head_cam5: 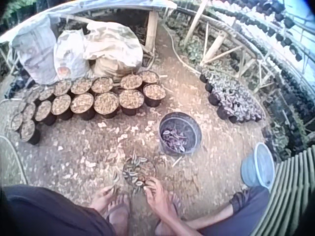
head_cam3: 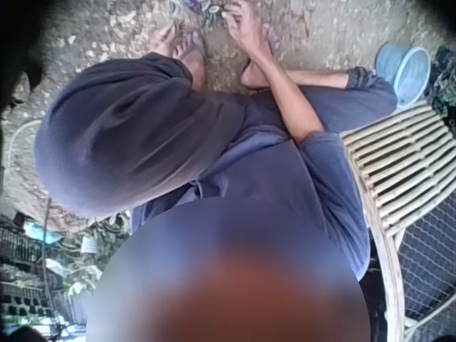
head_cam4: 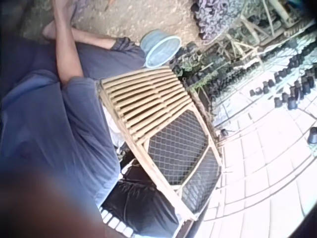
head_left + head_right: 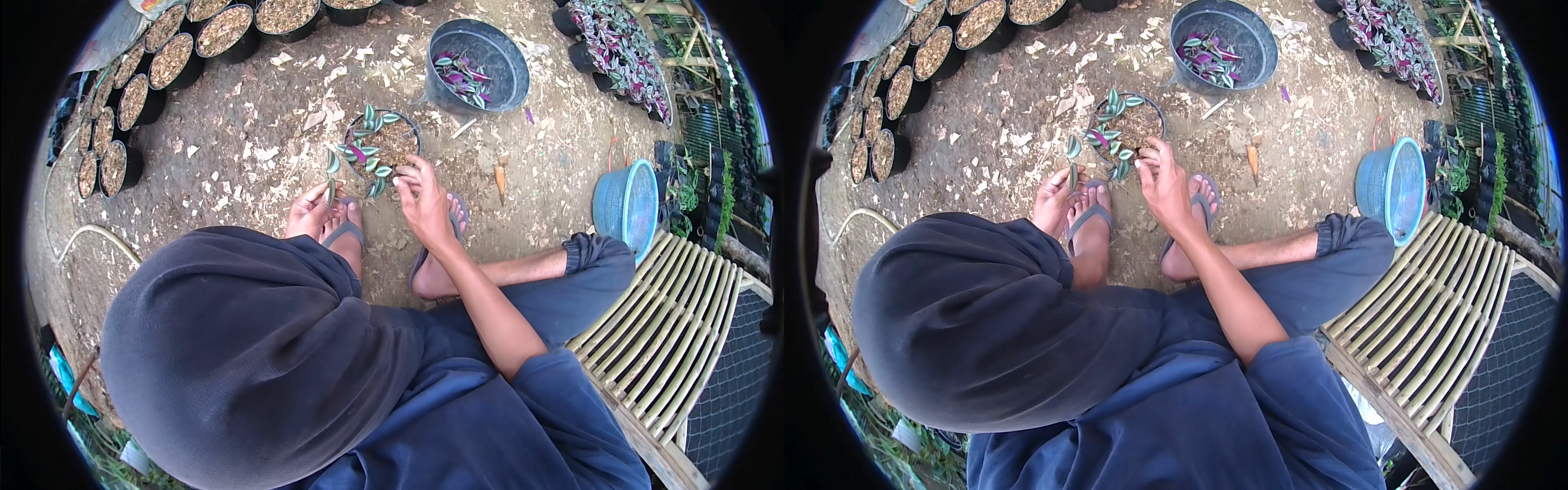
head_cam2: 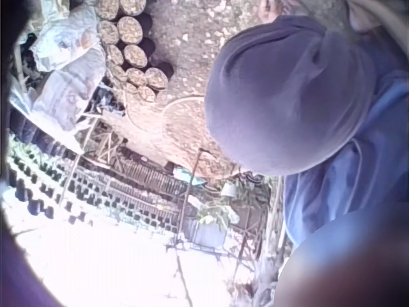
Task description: The person sits cross-legged and plants small leaf cuttings into a single pot filled with soil. They pick cuttings from a nearby bucket, insert them into the soil, and occasionally use a small tool to adjust placement.
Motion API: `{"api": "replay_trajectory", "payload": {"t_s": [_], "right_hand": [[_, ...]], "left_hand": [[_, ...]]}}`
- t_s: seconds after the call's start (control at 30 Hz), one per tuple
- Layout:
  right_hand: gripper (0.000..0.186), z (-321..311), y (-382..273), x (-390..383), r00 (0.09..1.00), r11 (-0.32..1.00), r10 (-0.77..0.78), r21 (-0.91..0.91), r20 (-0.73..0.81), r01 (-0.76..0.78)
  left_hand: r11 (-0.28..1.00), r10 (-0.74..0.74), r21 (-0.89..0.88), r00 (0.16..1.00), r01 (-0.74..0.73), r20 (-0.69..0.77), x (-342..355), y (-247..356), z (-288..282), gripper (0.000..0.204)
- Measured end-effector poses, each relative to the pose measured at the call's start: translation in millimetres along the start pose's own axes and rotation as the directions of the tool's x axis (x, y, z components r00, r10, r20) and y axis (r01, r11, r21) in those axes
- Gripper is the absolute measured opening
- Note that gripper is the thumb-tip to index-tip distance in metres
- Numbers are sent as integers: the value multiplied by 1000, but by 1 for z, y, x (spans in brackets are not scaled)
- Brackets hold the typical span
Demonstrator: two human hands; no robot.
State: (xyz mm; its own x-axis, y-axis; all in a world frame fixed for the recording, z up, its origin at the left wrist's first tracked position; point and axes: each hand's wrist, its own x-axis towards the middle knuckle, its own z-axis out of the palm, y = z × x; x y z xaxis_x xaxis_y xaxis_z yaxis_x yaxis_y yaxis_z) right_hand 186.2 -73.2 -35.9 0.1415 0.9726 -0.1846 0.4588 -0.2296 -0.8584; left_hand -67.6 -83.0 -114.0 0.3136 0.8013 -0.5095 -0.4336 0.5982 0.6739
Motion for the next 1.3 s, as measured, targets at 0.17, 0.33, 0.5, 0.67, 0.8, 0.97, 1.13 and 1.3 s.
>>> {"api": "replay_trajectory", "payload": {"t_s": [0.17,0.33,0.5,0.67,0.8,0.97,1.13,1.3], "right_hand": [[40,-1,5,6,1000,983,-4,-184,21,7],[42,0,4,17,991,946,-122,-296,59,135],[34,3,-1,26,993,949,-88,-296,75,107],[26,5,3,28,993,961,-118,-249,19,119],[20,2,13,25,998,976,-67,-208,5,66],[16,-2,21,20,999,975,-34,-220,39,42],[14,3,24,21,990,948,-140,-287,9,137],[15,3,25,21,982,932,-191,-313,9,184]], "left_hand": [[997,-9,-82,999,6,-41,-5,-5,9,29],[991,-39,-127,998,33,-48,-7,-8,12,29],[992,-31,-121,999,33,19,-6,-10,4,30],[996,-32,-85,999,32,-4,-6,-16,0,30],[995,-12,-97,1000,13,14,-6,-18,-1,31],[989,-19,-146,1000,18,-5,-8,-17,7,29],[993,-19,-118,1000,17,-19,-7,-14,11,27],[982,37,-189,998,-28,44,-7,-16,12,28]]}}
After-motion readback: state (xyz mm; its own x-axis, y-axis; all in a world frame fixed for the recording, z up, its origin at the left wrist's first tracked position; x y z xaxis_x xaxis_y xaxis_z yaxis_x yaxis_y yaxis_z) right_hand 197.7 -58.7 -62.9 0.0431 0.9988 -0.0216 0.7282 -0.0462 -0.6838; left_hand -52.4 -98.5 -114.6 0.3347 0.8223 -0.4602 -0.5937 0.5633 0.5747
